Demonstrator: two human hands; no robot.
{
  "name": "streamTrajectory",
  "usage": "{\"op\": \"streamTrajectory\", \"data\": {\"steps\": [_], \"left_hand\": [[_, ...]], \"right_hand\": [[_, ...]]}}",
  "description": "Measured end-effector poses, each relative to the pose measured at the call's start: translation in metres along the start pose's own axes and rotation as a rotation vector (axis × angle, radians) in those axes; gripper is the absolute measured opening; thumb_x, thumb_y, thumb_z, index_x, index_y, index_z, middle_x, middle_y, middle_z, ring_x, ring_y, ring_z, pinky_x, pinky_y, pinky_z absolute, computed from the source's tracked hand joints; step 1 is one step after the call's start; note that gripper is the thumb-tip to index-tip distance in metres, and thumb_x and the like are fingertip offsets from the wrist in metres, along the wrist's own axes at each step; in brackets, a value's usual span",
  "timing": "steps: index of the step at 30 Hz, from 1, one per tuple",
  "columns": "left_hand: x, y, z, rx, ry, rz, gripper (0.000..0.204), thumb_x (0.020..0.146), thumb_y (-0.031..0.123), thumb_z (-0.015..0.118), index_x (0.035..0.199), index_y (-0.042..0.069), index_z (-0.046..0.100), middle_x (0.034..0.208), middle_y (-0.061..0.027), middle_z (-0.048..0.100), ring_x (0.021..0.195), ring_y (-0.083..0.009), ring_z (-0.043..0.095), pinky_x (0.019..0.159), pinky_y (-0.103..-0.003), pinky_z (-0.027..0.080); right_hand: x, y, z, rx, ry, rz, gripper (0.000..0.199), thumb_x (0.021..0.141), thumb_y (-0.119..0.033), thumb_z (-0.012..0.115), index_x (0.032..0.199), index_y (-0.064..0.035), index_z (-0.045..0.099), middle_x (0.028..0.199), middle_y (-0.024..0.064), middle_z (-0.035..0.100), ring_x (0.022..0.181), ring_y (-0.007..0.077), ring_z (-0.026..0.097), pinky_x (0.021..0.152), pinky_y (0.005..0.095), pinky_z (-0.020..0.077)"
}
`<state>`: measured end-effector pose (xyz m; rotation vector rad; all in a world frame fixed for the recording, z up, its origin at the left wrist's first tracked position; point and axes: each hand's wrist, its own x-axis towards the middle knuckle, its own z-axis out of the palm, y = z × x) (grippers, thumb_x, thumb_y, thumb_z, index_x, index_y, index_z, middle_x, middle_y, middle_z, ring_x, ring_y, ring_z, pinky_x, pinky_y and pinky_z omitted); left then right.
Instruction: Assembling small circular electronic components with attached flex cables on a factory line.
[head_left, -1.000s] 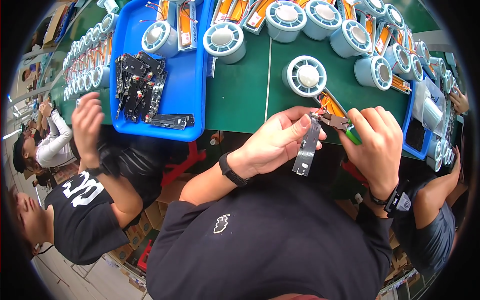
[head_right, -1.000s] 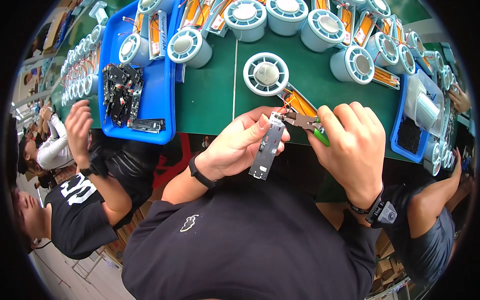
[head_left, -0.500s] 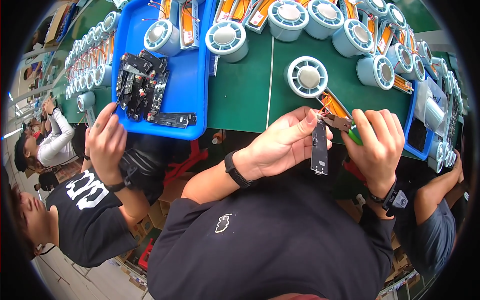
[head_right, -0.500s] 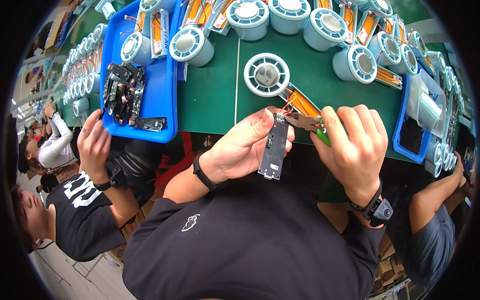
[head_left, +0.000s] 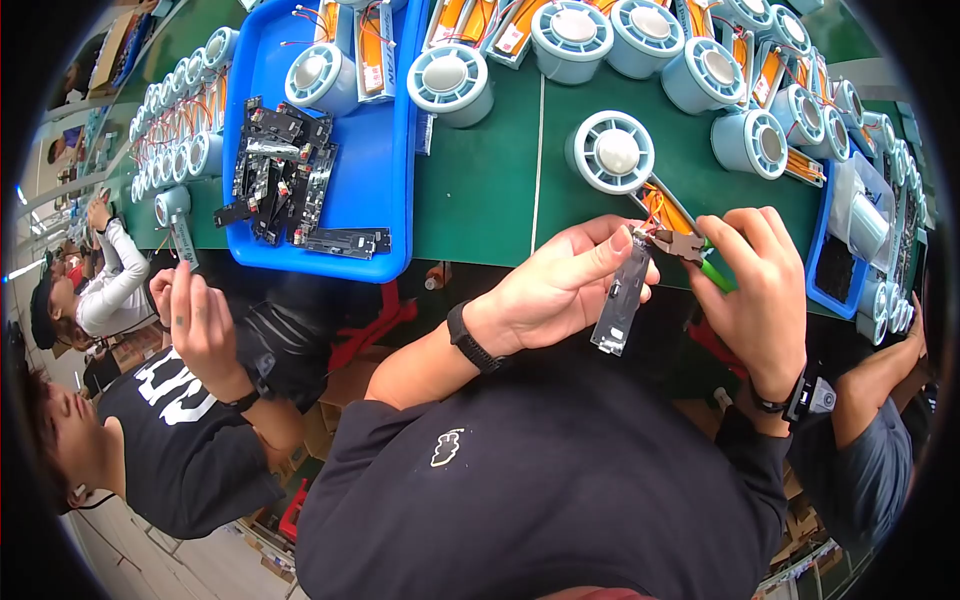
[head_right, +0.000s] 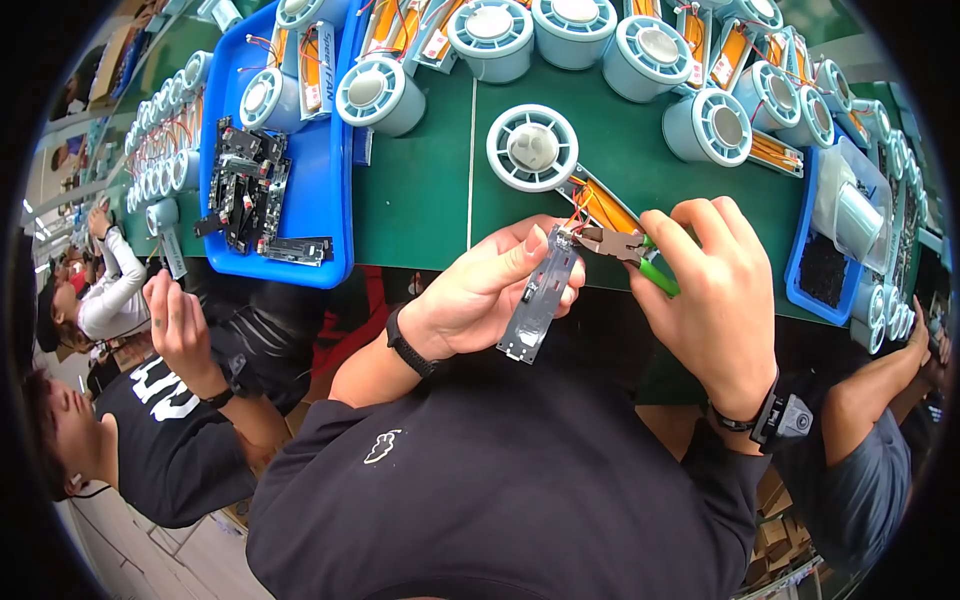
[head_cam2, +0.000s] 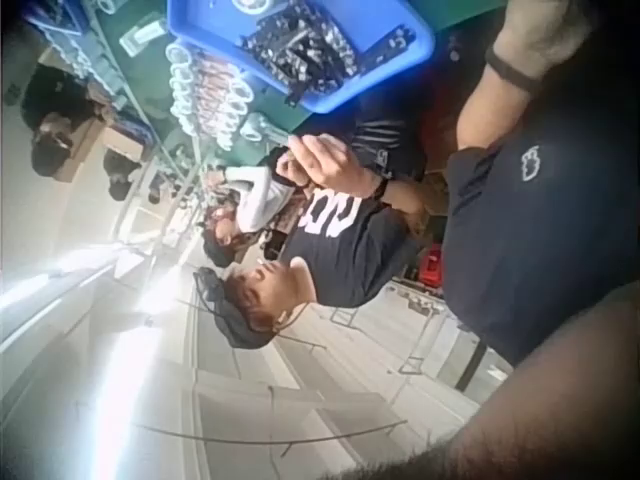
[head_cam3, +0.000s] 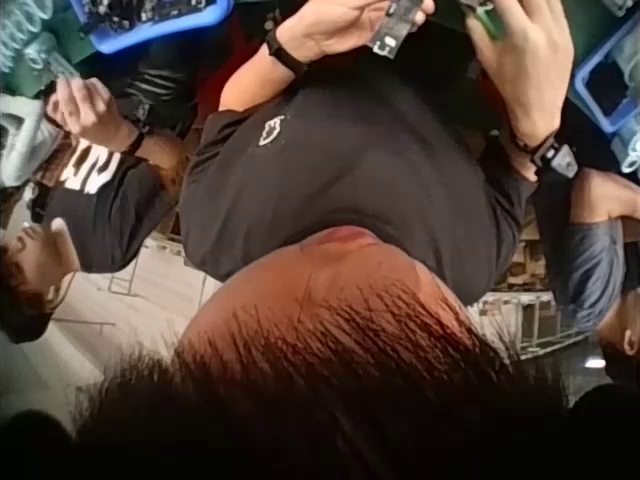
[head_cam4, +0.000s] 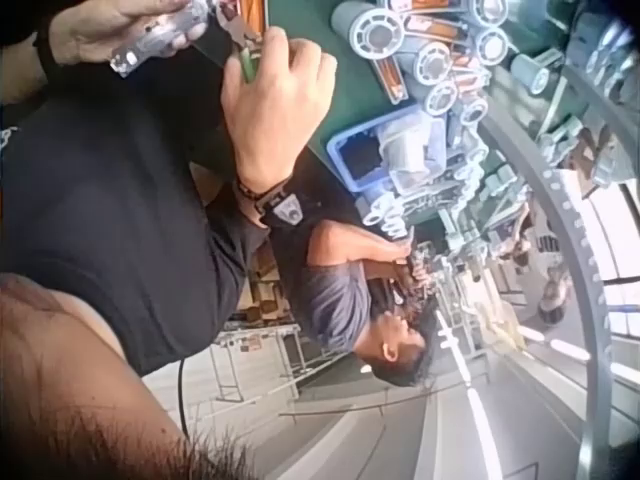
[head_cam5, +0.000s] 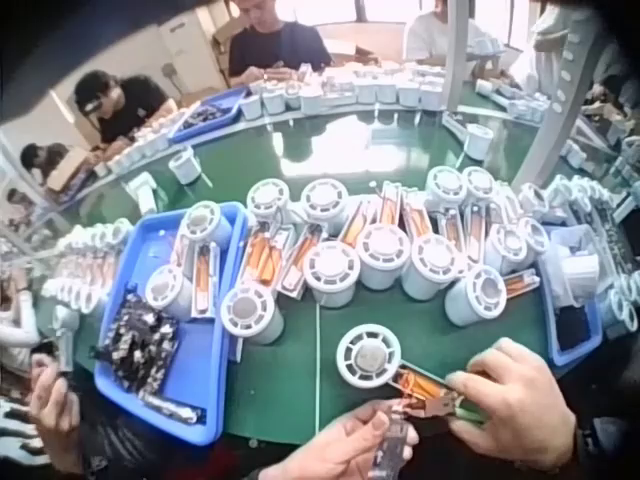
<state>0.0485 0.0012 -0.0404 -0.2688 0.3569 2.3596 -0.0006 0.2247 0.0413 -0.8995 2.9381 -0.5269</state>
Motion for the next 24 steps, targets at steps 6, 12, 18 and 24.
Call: {"op": "streamTrajectory", "data": {"steps": [6, 12, 18, 24], "left_hand": [[-0.001, 0.003, 0.002, 0.022, 0.024, 0.009, 0.036, 0.106, 0.034, 0.061, 0.129, 0.007, 0.054, 0.108, -0.0093, 0.070, 0.098, -0.0172, 0.070, 0.089, -0.032, 0.058], [-0.001, 0.006, 0.004, 0.058, 0.065, 0.042, 0.036, 0.106, 0.033, 0.061, 0.130, 0.007, 0.054, 0.107, -0.0088, 0.070, 0.096, -0.0171, 0.070, 0.087, -0.032, 0.058], [-0.003, 0.014, 0.000, 0.066, 0.034, 0.065, 0.037, 0.107, 0.031, 0.061, 0.132, 0.006, 0.053, 0.109, -0.0095, 0.070, 0.096, -0.0171, 0.070, 0.088, -0.031, 0.058], [-0.001, 0.009, 0.001, 0.080, 0.017, 0.046, 0.036, 0.107, 0.030, 0.060, 0.133, 0.006, 0.052, 0.110, -0.0105, 0.070, 0.099, -0.0179, 0.070, 0.088, -0.032, 0.058]], "right_hand": [[0.003, 0.002, 0.002, -0.085, 0.088, -0.073, 0.053, 0.066, -0.005, 0.084, 0.118, -0.0058, 0.072, 0.097, 0.0133, 0.059, 0.091, 0.0309, 0.060, 0.079, 0.0426, 0.0508], [0.001, 0.023, 0.016, -0.069, 0.060, -0.102, 0.052, 0.070, -0.007, 0.083, 0.120, -0.0081, 0.072, 0.094, 0.0095, 0.058, 0.082, 0.0278, 0.058, 0.073, 0.0412, 0.0486], [-0.003, 0.035, 0.021, 0.106, -0.033, -0.078, 0.047, 0.072, -0.009, 0.084, 0.118, -0.0081, 0.073, 0.090, 0.0078, 0.058, 0.076, 0.0254, 0.056, 0.069, 0.0410, 0.0469], [0.003, 0.036, 0.016, 0.157, 0.030, -0.132, 0.053, 0.069, -0.001, 0.079, 0.121, -0.0053, 0.071, 0.094, 0.0131, 0.064, 0.091, 0.0327, 0.062, 0.078, 0.0428, 0.0513]]}}
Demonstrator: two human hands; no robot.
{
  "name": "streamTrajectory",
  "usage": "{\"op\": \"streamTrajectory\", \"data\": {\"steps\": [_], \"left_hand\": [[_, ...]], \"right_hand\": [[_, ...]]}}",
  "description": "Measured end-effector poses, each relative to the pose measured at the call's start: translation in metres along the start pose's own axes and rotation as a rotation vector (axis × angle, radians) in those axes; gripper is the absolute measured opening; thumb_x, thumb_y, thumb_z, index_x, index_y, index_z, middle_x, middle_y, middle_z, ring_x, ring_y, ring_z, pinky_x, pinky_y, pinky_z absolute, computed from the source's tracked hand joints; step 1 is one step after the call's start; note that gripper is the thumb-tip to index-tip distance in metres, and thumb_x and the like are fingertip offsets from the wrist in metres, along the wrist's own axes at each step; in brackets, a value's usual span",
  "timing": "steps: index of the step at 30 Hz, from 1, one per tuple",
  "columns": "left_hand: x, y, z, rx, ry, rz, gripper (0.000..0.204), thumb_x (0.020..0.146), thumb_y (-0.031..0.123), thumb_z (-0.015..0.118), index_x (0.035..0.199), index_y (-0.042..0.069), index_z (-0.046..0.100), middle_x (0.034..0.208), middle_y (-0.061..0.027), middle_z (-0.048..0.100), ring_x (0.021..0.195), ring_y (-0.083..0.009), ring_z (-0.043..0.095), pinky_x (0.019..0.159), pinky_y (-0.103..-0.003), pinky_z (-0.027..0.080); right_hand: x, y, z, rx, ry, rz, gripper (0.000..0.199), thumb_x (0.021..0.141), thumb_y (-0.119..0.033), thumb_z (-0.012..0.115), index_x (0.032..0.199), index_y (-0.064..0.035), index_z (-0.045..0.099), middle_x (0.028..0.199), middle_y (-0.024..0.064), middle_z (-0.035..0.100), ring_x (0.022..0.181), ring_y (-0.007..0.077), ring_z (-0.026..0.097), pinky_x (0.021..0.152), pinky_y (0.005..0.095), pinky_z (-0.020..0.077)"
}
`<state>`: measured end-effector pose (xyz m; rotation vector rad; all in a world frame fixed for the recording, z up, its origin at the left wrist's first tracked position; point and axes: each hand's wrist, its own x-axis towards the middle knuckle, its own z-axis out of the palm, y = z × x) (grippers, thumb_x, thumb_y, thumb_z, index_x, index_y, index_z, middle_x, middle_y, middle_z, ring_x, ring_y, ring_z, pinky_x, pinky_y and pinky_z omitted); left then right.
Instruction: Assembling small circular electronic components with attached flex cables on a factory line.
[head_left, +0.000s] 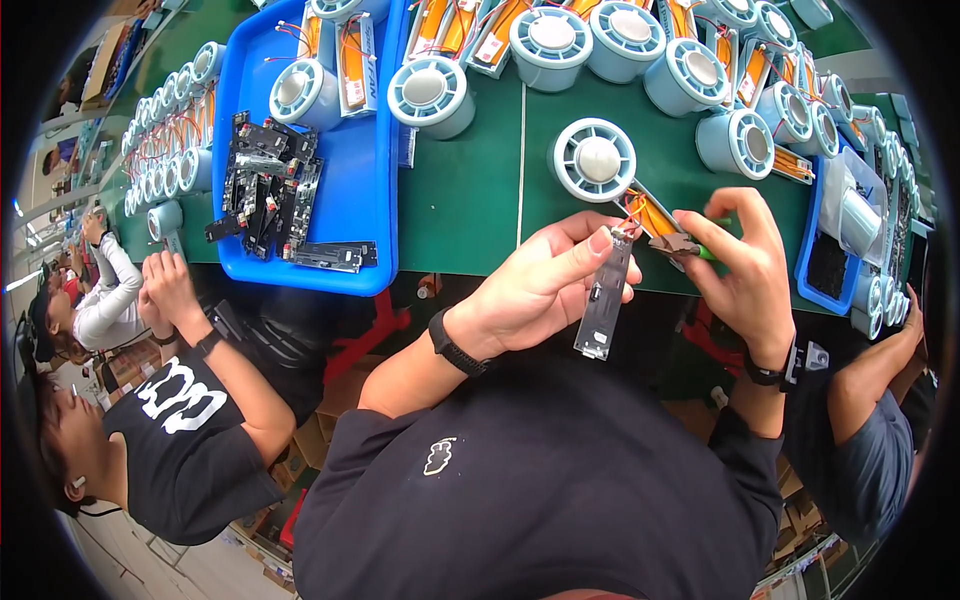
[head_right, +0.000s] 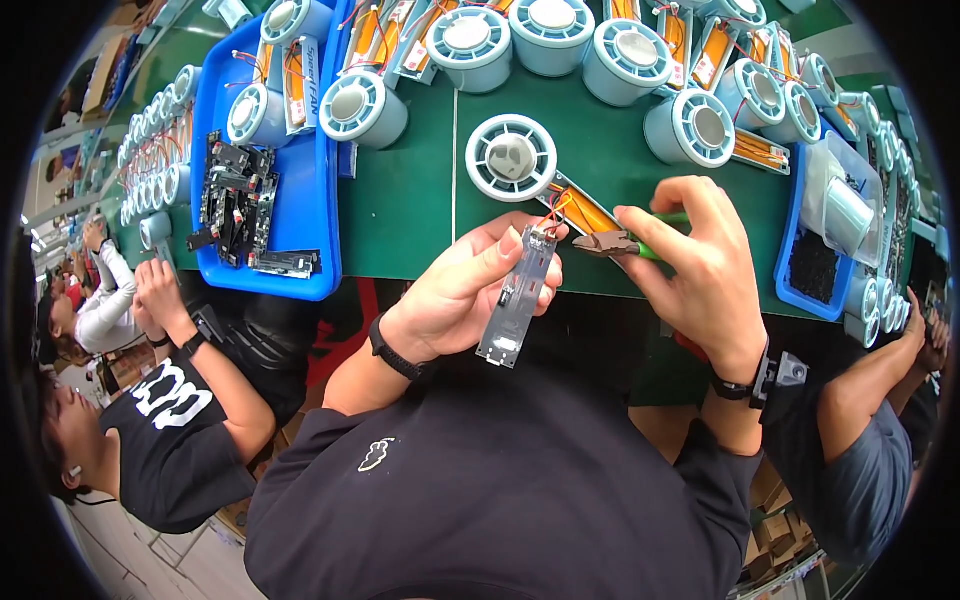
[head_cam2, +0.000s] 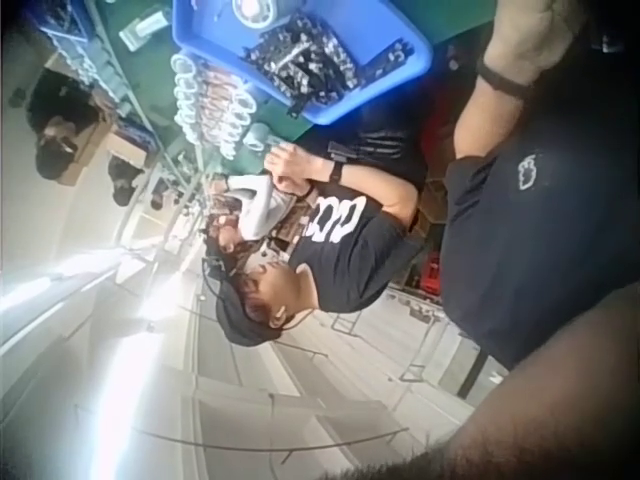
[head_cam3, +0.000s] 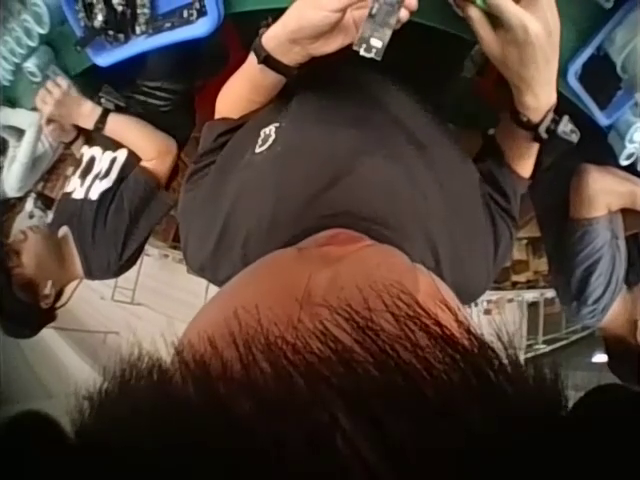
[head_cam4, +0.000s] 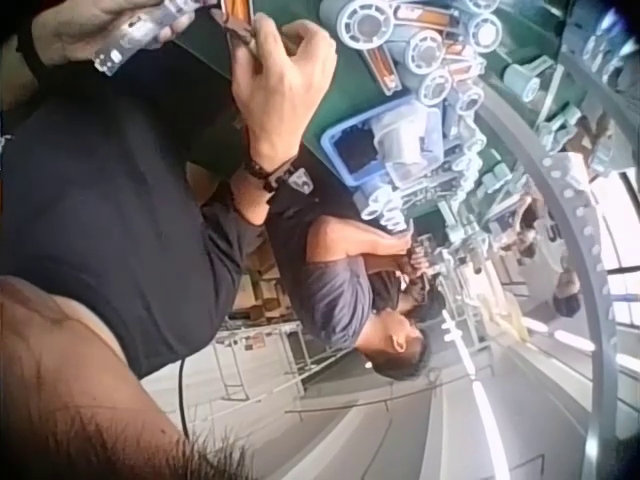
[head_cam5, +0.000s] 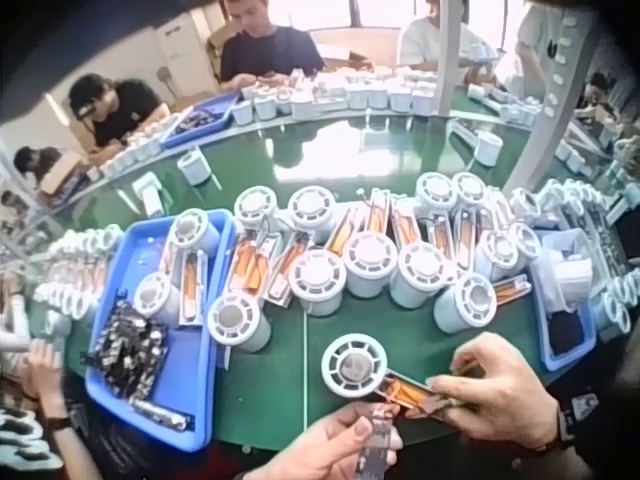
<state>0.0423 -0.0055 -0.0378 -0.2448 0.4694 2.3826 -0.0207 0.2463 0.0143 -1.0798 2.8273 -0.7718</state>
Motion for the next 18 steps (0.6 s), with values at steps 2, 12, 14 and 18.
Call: {"op": "streamTrajectory", "data": {"steps": [2, 12, 14, 18], "left_hand": [[0.001, -0.001, 0.001, 0.003, 0.003, -0.012, 0.036, 0.107, 0.030, 0.060, 0.133, 0.006, 0.052, 0.111, -0.0108, 0.070, 0.100, -0.0185, 0.070, 0.088, -0.032, 0.058], [0.003, -0.004, 0.001, -0.022, -0.002, -0.028, 0.036, 0.107, 0.029, 0.060, 0.135, 0.007, 0.051, 0.112, -0.0114, 0.070, 0.101, -0.0193, 0.071, 0.089, -0.033, 0.058], [0.003, -0.004, 0.001, -0.012, -0.003, -0.020, 0.036, 0.107, 0.029, 0.060, 0.134, 0.007, 0.051, 0.112, -0.0114, 0.070, 0.101, -0.0192, 0.070, 0.089, -0.033, 0.058], [0.003, -0.004, 0.006, 0.035, 0.052, -0.009, 0.042, 0.107, 0.032, 0.060, 0.137, 0.004, 0.050, 0.110, -0.0126, 0.069, 0.096, -0.0190, 0.070, 0.086, -0.032, 0.059]], "right_hand": [[0.002, 0.003, 0.002, 0.025, 0.037, -0.028, 0.052, 0.069, 0.000, 0.079, 0.120, -0.0045, 0.071, 0.094, 0.0138, 0.064, 0.093, 0.0333, 0.063, 0.080, 0.0426, 0.0519], [-0.008, 0.025, 0.005, 0.060, 0.118, -0.105, 0.047, 0.076, 0.001, 0.074, 0.123, 0.0012, 0.069, 0.096, 0.0109, 0.061, 0.087, 0.0254, 0.061, 0.080, 0.0343, 0.0493], [-0.015, 0.026, 0.006, 0.012, 0.182, -0.105, 0.045, 0.080, 0.000, 0.074, 0.125, 0.0015, 0.069, 0.094, 0.0096, 0.060, 0.083, 0.0221, 0.059, 0.077, 0.0317, 0.0483], [-0.043, 0.043, 0.023, 0.374, 0.342, 0.188, 0.034, 0.096, -0.011, 0.070, 0.127, 0.0034, 0.068, 0.087, 0.0048, 0.057, 0.077, 0.0119, 0.051, 0.068, 0.0245, 0.0405]]}}
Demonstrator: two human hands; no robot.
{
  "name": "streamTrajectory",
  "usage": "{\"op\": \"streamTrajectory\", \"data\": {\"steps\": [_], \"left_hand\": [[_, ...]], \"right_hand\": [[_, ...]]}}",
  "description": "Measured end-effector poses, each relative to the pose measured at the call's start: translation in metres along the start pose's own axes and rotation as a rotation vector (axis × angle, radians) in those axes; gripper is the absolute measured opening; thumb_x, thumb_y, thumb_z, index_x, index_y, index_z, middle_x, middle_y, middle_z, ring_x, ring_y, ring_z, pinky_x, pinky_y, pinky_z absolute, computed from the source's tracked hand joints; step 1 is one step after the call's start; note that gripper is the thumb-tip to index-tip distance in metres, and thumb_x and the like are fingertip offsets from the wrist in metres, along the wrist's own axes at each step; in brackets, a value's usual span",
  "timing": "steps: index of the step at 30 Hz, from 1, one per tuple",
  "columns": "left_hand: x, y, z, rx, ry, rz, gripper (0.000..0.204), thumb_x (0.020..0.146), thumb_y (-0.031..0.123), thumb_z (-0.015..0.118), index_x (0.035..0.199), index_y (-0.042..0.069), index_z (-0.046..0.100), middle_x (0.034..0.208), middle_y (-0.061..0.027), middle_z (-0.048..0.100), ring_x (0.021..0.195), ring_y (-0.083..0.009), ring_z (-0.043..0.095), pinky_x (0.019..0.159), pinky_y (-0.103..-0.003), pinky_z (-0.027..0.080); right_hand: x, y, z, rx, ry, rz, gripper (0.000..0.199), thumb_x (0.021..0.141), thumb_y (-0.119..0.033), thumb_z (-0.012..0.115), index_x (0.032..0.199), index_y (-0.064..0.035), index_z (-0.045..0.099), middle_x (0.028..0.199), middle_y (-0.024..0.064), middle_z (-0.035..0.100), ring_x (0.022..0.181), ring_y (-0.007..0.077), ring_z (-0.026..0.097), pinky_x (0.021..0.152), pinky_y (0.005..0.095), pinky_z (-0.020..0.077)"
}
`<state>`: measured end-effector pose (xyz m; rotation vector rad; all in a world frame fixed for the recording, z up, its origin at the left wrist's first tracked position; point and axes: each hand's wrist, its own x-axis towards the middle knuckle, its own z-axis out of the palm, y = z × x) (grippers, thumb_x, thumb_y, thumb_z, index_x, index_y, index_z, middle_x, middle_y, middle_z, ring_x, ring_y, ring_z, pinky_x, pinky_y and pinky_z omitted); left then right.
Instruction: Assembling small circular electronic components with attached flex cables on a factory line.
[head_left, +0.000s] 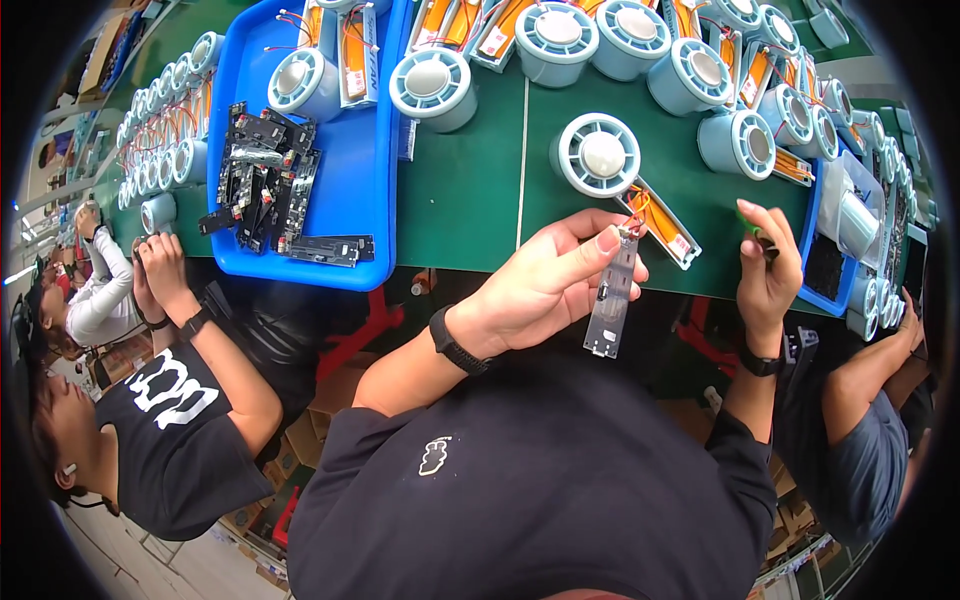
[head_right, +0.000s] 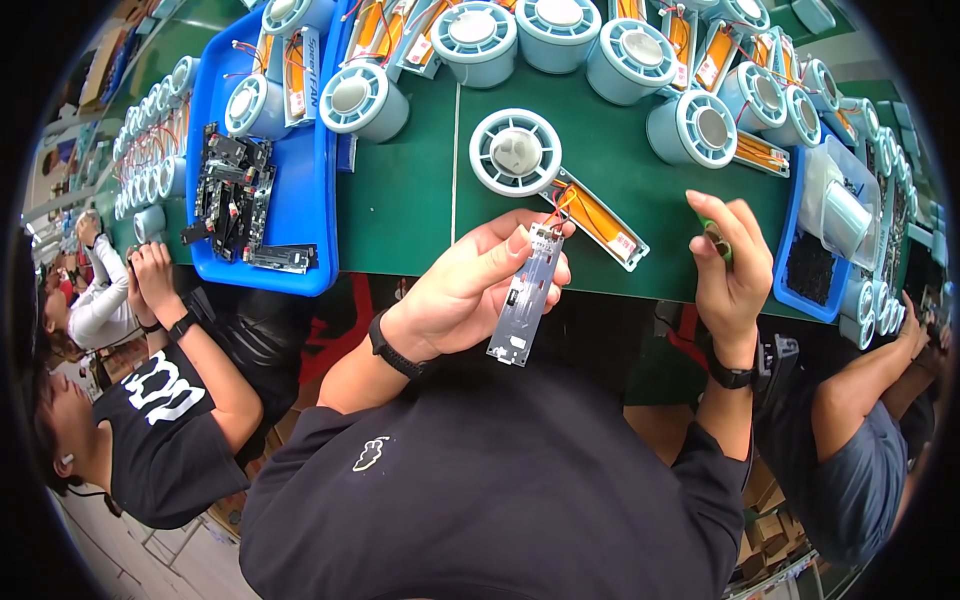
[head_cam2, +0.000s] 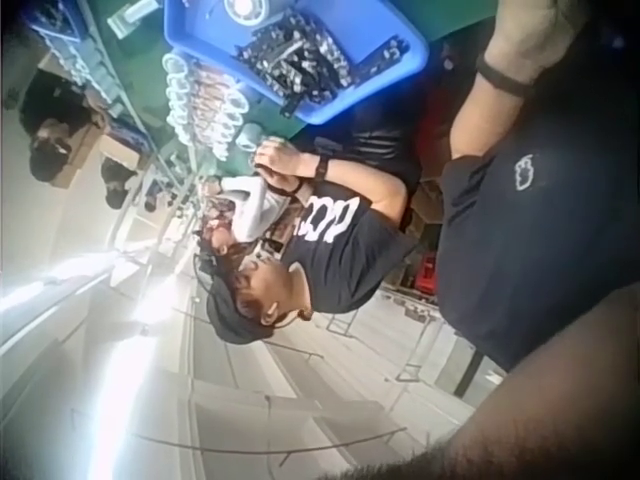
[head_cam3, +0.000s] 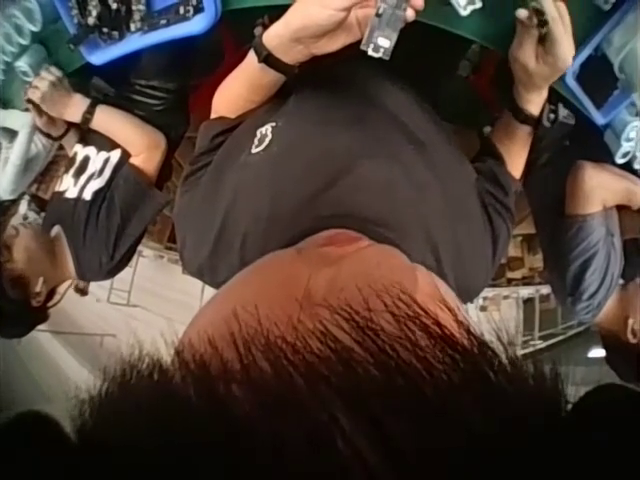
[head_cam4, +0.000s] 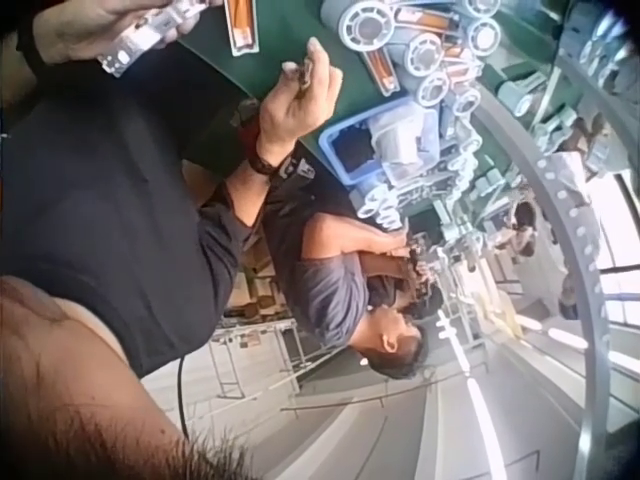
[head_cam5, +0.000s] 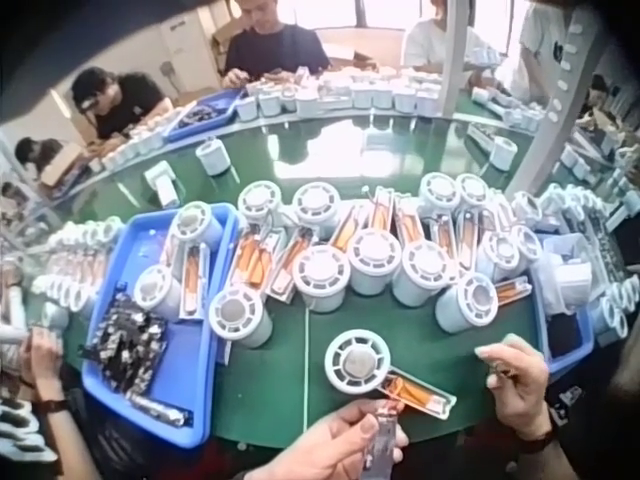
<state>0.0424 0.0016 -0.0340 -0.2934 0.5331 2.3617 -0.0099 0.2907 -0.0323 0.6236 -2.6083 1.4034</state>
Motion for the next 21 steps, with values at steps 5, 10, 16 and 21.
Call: {"op": "streamTrajectory", "data": {"steps": [5, 10, 16, 21], "left_hand": [[-0.003, 0.001, -0.001, 0.003, 0.025, 0.019, 0.045, 0.107, 0.033, 0.060, 0.138, 0.002, 0.049, 0.109, -0.0132, 0.069, 0.094, -0.0190, 0.070, 0.084, -0.031, 0.059], [-0.003, 0.002, -0.003, -0.017, 0.007, 0.025, 0.042, 0.107, 0.031, 0.060, 0.136, 0.002, 0.050, 0.109, -0.0133, 0.069, 0.094, -0.0189, 0.070, 0.084, -0.032, 0.059], [0.000, 0.002, -0.007, -0.017, -0.043, -0.014, 0.039, 0.107, 0.029, 0.061, 0.135, 0.005, 0.049, 0.111, -0.0116, 0.069, 0.102, -0.0184, 0.070, 0.091, -0.032, 0.058], [0.002, 0.003, -0.004, 0.011, -0.050, 0.002, 0.040, 0.106, 0.030, 0.062, 0.135, 0.004, 0.049, 0.112, -0.0114, 0.069, 0.102, -0.0182, 0.070, 0.092, -0.032, 0.058]], "right_hand": [[-0.016, 0.013, 0.003, 0.107, 0.074, 0.059, 0.048, 0.106, -0.033, 0.062, 0.134, 0.0058, 0.062, 0.086, 0.0025, 0.056, 0.071, 0.0071, 0.046, 0.063, 0.0209, 0.0346], [-0.032, 0.019, -0.009, 0.294, 0.126, 0.181, 0.064, 0.106, -0.050, 0.056, 0.138, 0.0055, 0.058, 0.093, 0.0063, 0.064, 0.066, 0.0065, 0.045, 0.062, 0.0198, 0.0342], [-0.032, 0.009, -0.020, 0.321, 0.102, 0.190, 0.061, 0.108, -0.049, 0.050, 0.135, 0.0050, 0.060, 0.103, 0.0114, 0.067, 0.078, 0.0111, 0.056, 0.073, 0.0232, 0.0441], [0.016, -0.046, -0.013, -0.341, -0.188, -0.132, 0.043, 0.092, -0.022, 0.070, 0.127, 0.0027, 0.063, 0.107, 0.0158, 0.067, 0.092, 0.0273, 0.063, 0.087, 0.0379, 0.0497]]}}
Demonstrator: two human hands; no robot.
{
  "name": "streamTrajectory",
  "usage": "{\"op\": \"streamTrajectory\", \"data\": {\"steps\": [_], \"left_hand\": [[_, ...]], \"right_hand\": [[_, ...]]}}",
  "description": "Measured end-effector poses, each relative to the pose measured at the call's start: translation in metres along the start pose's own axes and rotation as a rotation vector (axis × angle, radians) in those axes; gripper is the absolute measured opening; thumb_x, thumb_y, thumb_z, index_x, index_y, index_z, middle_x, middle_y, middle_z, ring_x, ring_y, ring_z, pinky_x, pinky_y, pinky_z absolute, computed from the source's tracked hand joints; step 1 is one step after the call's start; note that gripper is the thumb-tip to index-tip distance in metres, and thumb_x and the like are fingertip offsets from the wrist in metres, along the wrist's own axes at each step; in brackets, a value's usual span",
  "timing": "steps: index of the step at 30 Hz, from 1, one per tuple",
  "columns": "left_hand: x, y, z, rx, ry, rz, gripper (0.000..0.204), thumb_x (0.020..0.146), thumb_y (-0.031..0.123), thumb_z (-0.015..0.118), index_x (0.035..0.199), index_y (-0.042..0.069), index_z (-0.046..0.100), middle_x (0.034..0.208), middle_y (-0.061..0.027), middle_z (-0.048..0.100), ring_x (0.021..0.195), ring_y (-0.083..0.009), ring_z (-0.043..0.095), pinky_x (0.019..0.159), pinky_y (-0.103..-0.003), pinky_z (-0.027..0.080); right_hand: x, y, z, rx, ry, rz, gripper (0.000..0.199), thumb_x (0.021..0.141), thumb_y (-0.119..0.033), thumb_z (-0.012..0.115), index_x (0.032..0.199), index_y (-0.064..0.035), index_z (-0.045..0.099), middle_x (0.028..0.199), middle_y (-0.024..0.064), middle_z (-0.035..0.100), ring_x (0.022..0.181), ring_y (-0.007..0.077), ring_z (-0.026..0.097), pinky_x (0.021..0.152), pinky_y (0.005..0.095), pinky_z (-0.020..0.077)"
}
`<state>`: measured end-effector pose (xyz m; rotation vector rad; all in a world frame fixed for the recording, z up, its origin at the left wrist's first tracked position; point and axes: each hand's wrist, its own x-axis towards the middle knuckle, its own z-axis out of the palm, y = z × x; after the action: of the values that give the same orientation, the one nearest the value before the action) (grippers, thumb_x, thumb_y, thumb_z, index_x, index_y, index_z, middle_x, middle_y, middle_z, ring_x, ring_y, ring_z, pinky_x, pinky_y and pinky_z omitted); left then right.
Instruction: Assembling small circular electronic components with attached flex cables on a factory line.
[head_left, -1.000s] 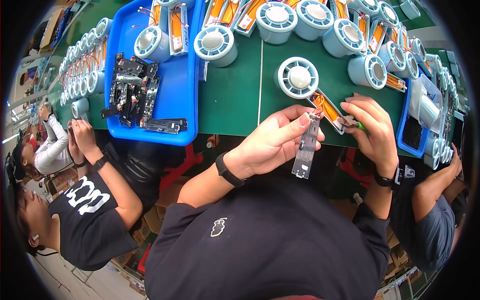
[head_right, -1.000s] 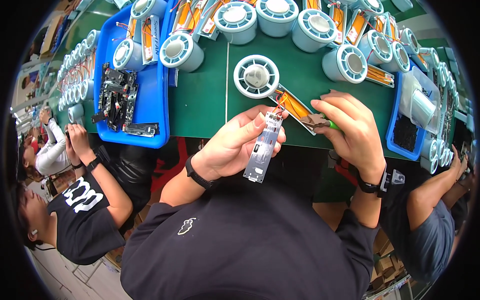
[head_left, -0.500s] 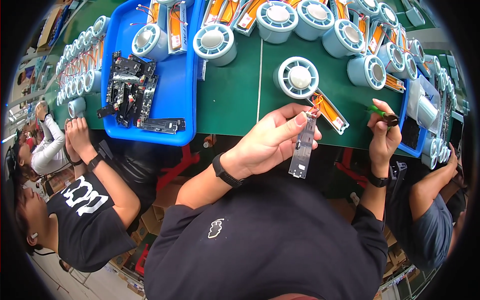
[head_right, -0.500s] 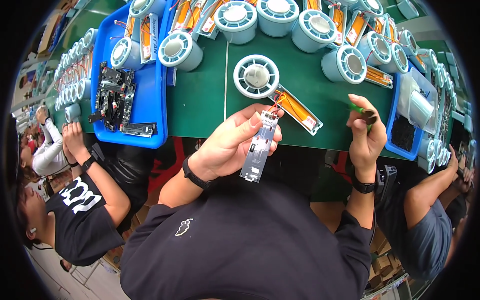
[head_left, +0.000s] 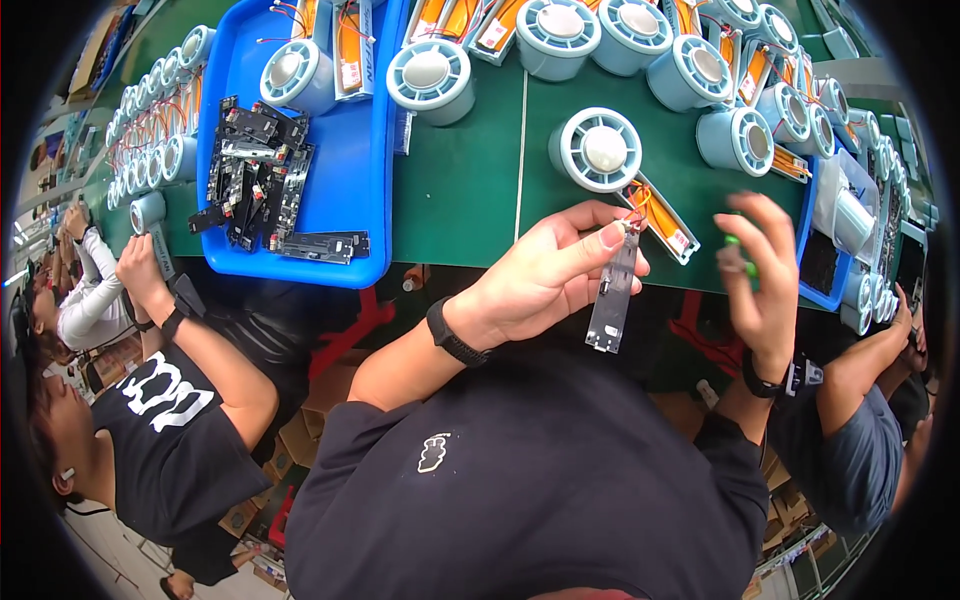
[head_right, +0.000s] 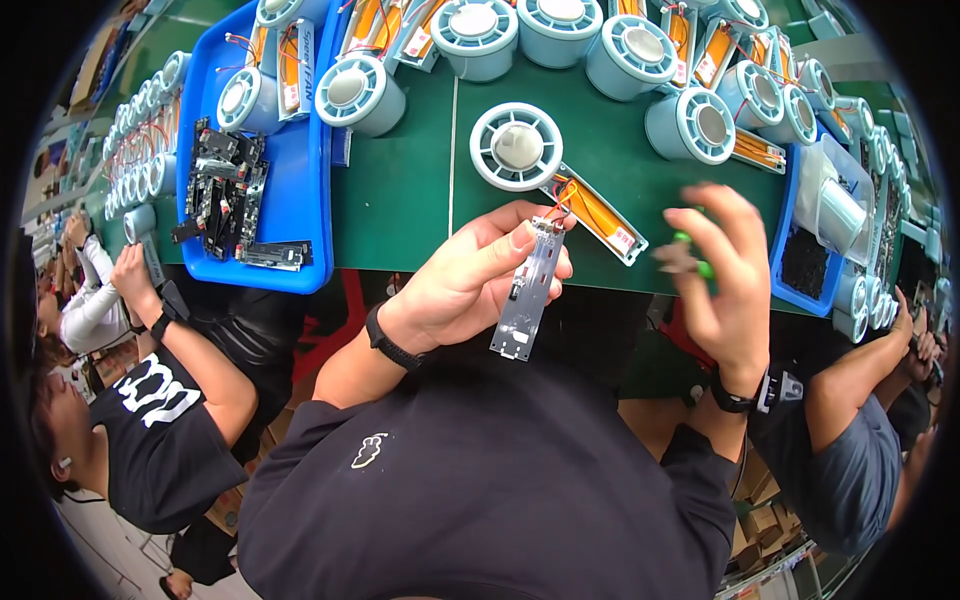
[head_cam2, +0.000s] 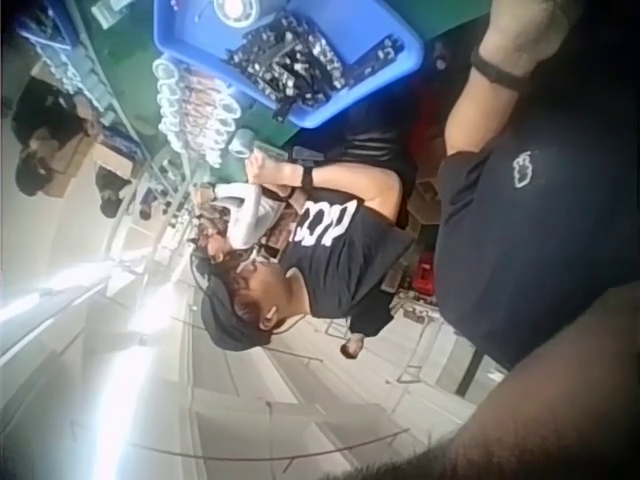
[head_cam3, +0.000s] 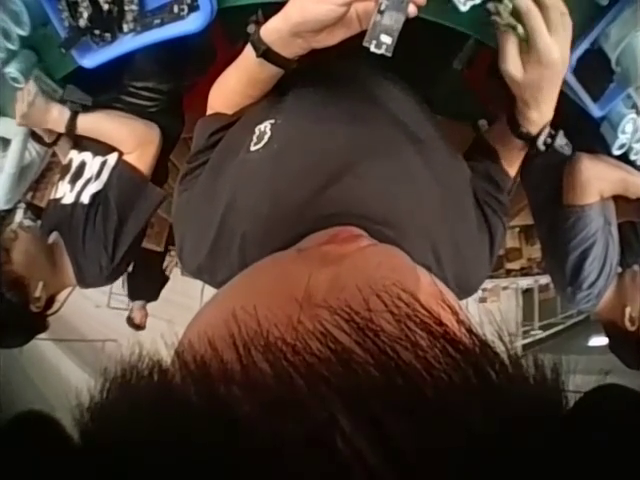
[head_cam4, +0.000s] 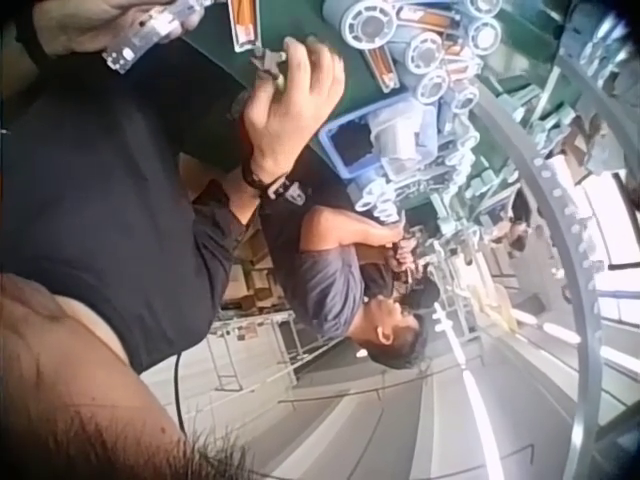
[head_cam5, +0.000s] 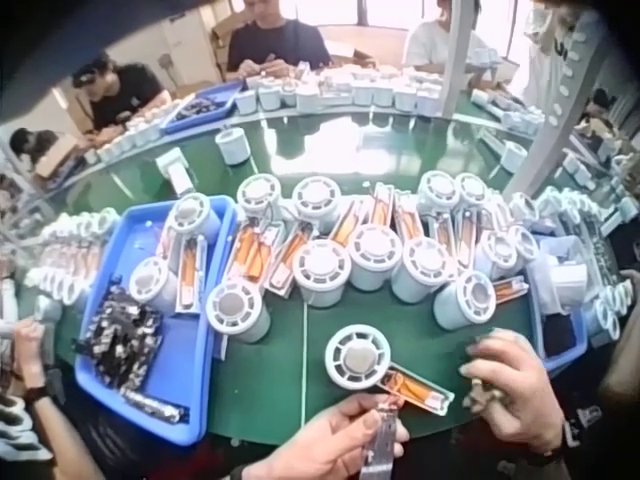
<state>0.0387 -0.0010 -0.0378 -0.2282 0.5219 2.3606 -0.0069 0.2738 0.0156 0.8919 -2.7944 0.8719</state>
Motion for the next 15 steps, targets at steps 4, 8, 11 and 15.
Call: {"op": "streamTrajectory", "data": {"steps": [4, 8, 11, 15], "left_hand": [[0.000, -0.007, 0.002, -0.018, 0.038, -0.016, 0.042, 0.106, 0.028, 0.063, 0.137, 0.004, 0.048, 0.112, -0.0152, 0.069, 0.098, -0.0209, 0.071, 0.088, -0.032, 0.060], [0.002, -0.010, 0.004, -0.021, 0.029, -0.016, 0.044, 0.106, 0.029, 0.063, 0.138, 0.004, 0.047, 0.114, -0.0159, 0.069, 0.101, -0.0217, 0.072, 0.089, -0.033, 0.060], [0.003, -0.009, 0.005, -0.019, 0.024, -0.006, 0.045, 0.105, 0.030, 0.063, 0.139, 0.004, 0.046, 0.115, -0.0159, 0.069, 0.103, -0.0220, 0.072, 0.090, -0.033, 0.060], [0.006, -0.012, 0.005, -0.007, 0.032, 0.015, 0.047, 0.105, 0.030, 0.063, 0.140, 0.004, 0.045, 0.115, -0.0159, 0.070, 0.105, -0.0219, 0.072, 0.090, -0.033, 0.060]], "right_hand": [[0.014, -0.009, -0.002, -0.132, -0.254, -0.106, 0.047, 0.078, -0.009, 0.077, 0.120, 0.0033, 0.062, 0.113, 0.0192, 0.066, 0.108, 0.0403, 0.063, 0.101, 0.0498, 0.0496], [0.015, -0.013, -0.005, -0.138, -0.269, -0.070, 0.047, 0.074, -0.007, 0.077, 0.117, 0.0028, 0.063, 0.118, 0.0208, 0.064, 0.114, 0.0445, 0.061, 0.104, 0.0526, 0.0483], [0.014, -0.022, -0.005, -0.184, -0.255, -0.005, 0.043, 0.079, -0.010, 0.074, 0.118, 0.0023, 0.063, 0.124, 0.0210, 0.062, 0.119, 0.0448, 0.059, 0.104, 0.0512, 0.0472], [0.022, -0.031, -0.005, -0.309, -0.267, -0.089, 0.046, 0.080, -0.019, 0.077, 0.118, 0.0021, 0.063, 0.119, 0.0199, 0.062, 0.116, 0.0436, 0.060, 0.100, 0.0504, 0.0488]]}}
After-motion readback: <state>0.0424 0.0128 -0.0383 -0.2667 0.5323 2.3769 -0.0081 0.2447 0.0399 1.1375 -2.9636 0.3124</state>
